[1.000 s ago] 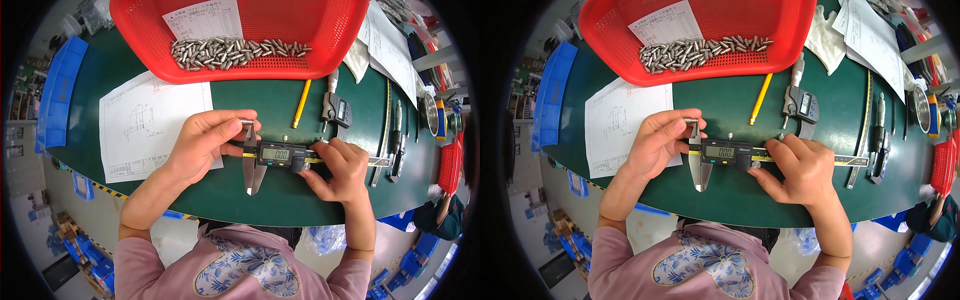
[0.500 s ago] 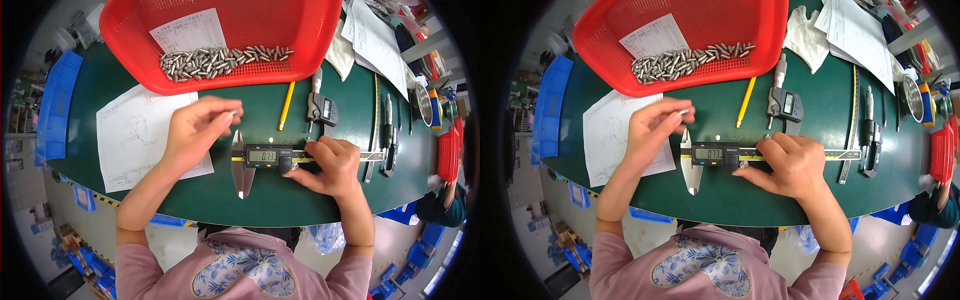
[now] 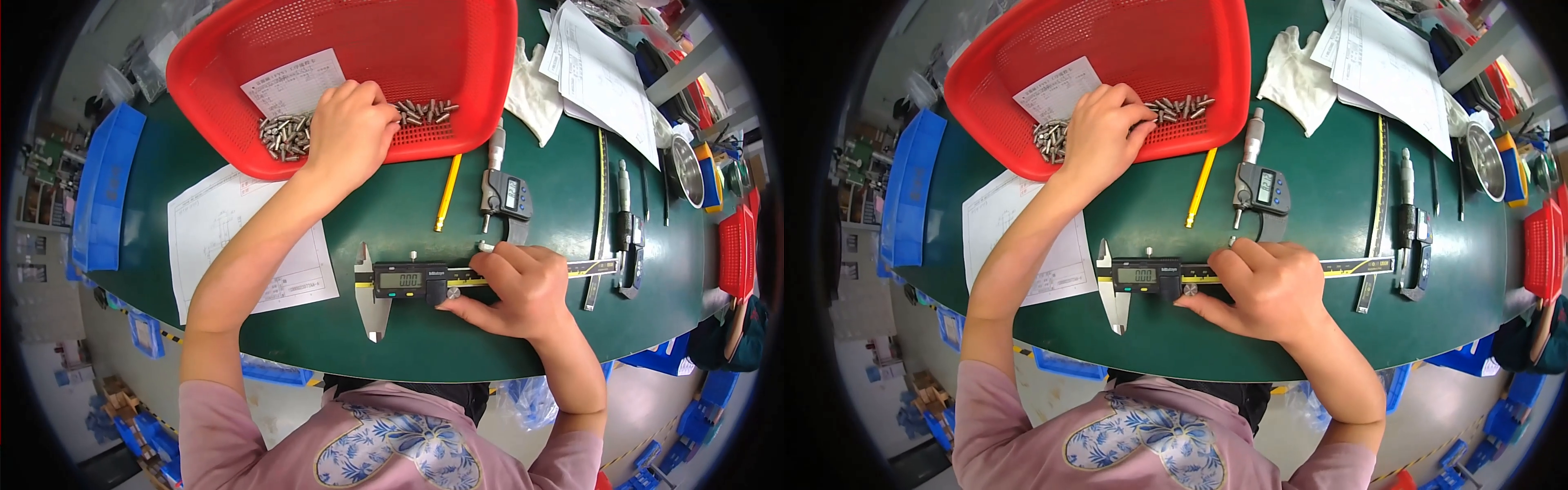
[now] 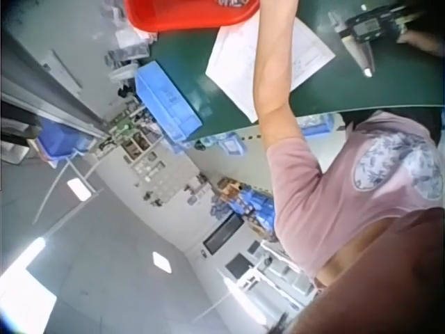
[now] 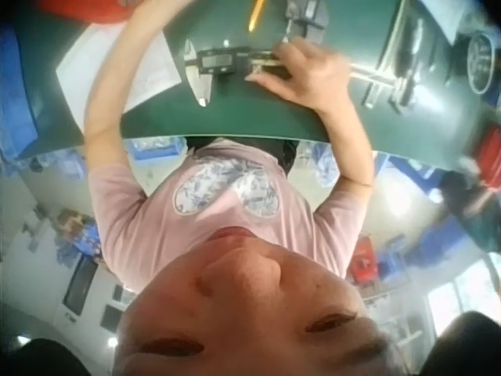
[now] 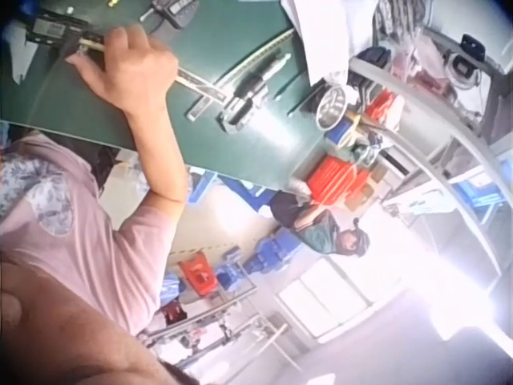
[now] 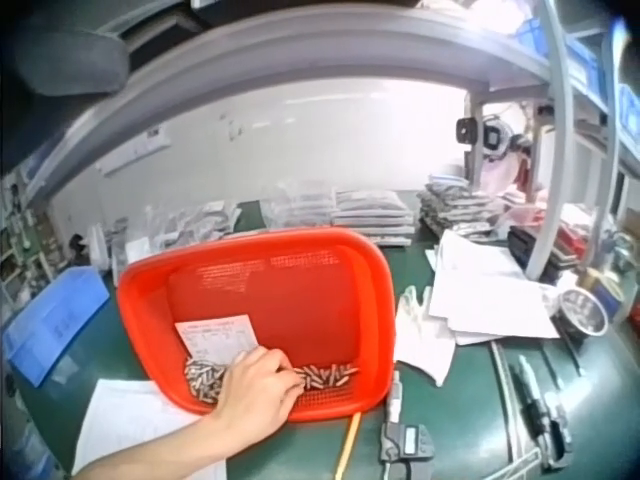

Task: Measure small metal industrial parts using a digital micrometer and a digital caliper while referencing a technical drawing.

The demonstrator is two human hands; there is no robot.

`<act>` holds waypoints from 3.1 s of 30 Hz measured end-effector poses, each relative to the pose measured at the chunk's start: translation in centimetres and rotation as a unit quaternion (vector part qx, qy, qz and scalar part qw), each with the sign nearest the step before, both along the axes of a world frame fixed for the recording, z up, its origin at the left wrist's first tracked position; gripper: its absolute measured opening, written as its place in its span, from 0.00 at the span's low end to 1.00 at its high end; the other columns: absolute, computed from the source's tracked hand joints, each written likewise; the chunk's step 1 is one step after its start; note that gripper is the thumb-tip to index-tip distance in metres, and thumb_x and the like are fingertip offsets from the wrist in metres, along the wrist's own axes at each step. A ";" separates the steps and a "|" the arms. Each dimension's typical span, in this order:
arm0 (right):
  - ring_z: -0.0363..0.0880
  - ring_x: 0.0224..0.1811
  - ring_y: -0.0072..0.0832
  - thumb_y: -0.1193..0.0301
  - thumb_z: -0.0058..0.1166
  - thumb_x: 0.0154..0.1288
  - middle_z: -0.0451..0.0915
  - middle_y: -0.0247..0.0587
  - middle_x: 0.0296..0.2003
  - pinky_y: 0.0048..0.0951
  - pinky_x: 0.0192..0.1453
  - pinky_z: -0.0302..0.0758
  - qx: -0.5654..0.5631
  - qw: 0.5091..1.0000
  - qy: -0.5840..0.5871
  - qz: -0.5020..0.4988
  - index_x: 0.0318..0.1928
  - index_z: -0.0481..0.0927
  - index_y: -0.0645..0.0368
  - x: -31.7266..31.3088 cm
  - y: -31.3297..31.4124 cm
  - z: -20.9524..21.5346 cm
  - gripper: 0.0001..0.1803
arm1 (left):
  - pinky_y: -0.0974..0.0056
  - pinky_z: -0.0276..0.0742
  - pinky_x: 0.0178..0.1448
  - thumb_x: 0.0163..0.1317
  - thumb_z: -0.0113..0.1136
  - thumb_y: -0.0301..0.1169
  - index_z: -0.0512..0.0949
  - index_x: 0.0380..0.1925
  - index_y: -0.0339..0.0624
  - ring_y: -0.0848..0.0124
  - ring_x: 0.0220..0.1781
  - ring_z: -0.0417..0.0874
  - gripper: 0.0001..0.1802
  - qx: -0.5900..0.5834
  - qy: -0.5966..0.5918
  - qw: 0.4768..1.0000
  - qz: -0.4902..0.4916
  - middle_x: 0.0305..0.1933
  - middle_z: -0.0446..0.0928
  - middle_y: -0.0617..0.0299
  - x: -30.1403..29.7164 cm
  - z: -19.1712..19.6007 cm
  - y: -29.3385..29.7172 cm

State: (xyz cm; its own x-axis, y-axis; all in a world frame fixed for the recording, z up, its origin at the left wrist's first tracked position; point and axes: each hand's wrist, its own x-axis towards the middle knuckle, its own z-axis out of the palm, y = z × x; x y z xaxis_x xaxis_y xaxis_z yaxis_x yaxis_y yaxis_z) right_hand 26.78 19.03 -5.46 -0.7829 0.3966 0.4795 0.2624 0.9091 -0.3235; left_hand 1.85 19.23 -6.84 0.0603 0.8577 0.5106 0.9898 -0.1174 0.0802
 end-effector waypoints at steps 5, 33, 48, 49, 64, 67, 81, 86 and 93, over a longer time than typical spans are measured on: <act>0.65 0.10 0.27 0.51 0.62 0.36 0.62 0.30 0.13 0.25 0.12 0.59 0.006 1.000 -0.001 -0.003 0.19 0.71 0.53 0.1 0.0 0.0 0.21 | 0.64 0.66 0.38 0.45 0.57 0.24 0.77 0.29 0.41 0.66 0.33 0.72 0.08 -0.028 -0.073 0.997 0.005 0.28 0.72 0.63 0.8 1.3 -0.6; 0.64 0.09 0.26 0.52 0.63 0.35 0.63 0.31 0.11 0.25 0.12 0.58 0.012 1.000 -0.003 -0.001 0.20 0.72 0.57 -0.4 0.2 -0.3 0.22 | 0.67 0.76 0.39 0.58 0.50 0.25 0.69 0.35 0.43 0.69 0.39 0.79 0.05 -0.121 -0.859 0.496 -0.030 0.42 0.75 0.50 3.7 0.2 -11.8; 0.64 0.10 0.26 0.54 0.63 0.35 0.63 0.31 0.12 0.25 0.12 0.59 0.010 1.000 0.002 0.004 0.22 0.73 0.58 -0.4 0.1 -0.2 0.21 | 0.67 0.78 0.37 0.58 0.49 0.25 0.69 0.35 0.41 0.68 0.38 0.79 0.05 -0.114 -0.845 0.522 -0.020 0.41 0.74 0.49 3.9 0.2 -11.9; 0.65 0.10 0.27 0.55 0.63 0.36 0.64 0.32 0.13 0.25 0.13 0.59 0.010 1.000 -0.009 0.008 0.23 0.73 0.58 -0.4 0.1 -0.1 0.20 | 0.67 0.78 0.37 0.58 0.49 0.25 0.69 0.35 0.41 0.68 0.37 0.79 0.05 -0.113 -0.843 0.525 -0.018 0.41 0.74 0.50 3.9 0.2 -11.9; 0.65 0.11 0.28 0.59 0.62 0.37 0.65 0.33 0.14 0.26 0.14 0.60 0.000 1.000 -0.025 0.010 0.25 0.74 0.60 -0.4 0.0 0.1 0.18 | 0.68 0.78 0.36 0.58 0.49 0.24 0.69 0.36 0.41 0.68 0.37 0.79 0.06 -0.111 -0.834 0.541 -0.005 0.41 0.74 0.49 3.8 0.5 -11.7; 0.64 0.10 0.28 0.57 0.64 0.34 0.64 0.34 0.13 0.25 0.13 0.59 0.006 1.000 -0.014 0.007 0.22 0.73 0.61 -0.3 0.1 0.0 0.21 | 0.69 0.77 0.37 0.57 0.51 0.23 0.69 0.33 0.37 0.69 0.36 0.79 0.05 -0.100 -0.820 0.563 -0.002 0.39 0.75 0.50 3.7 0.6 -11.5; 0.64 0.10 0.26 0.51 0.62 0.36 0.61 0.30 0.12 0.25 0.12 0.58 0.013 1.000 0.009 -0.019 0.17 0.70 0.54 0.1 -0.1 0.2 0.21 | 0.62 0.68 0.41 0.43 0.56 0.21 0.76 0.24 0.39 0.64 0.39 0.72 0.05 0.031 -0.041 0.995 -0.085 0.33 0.73 0.62 1.1 0.3 0.7; 0.65 0.10 0.26 0.52 0.62 0.35 0.62 0.30 0.12 0.25 0.12 0.59 0.012 1.000 0.013 -0.024 0.17 0.70 0.53 0.2 -0.1 0.1 0.21 | 0.61 0.67 0.41 0.43 0.56 0.21 0.74 0.23 0.38 0.61 0.39 0.72 0.04 0.008 0.004 0.996 -0.085 0.33 0.72 0.60 1.1 0.1 1.6; 0.64 0.10 0.28 0.54 0.65 0.33 0.65 0.32 0.12 0.26 0.13 0.59 -0.005 0.999 0.020 -0.026 0.19 0.72 0.56 0.4 0.3 0.1 0.22 | 0.68 0.69 0.42 0.57 0.50 0.26 0.70 0.33 0.37 0.71 0.38 0.74 0.05 -0.119 -0.489 0.863 -0.045 0.33 0.73 0.61 2.5 1.5 -4.5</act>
State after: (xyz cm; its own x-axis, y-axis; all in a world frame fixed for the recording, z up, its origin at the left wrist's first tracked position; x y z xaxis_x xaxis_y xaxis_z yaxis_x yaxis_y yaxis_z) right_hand 27.16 19.28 -5.36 -0.7414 0.4409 0.5059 0.2961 0.8915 -0.3429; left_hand 4.30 14.73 -5.35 -0.2281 0.9596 0.1647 0.4231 -0.0546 0.9044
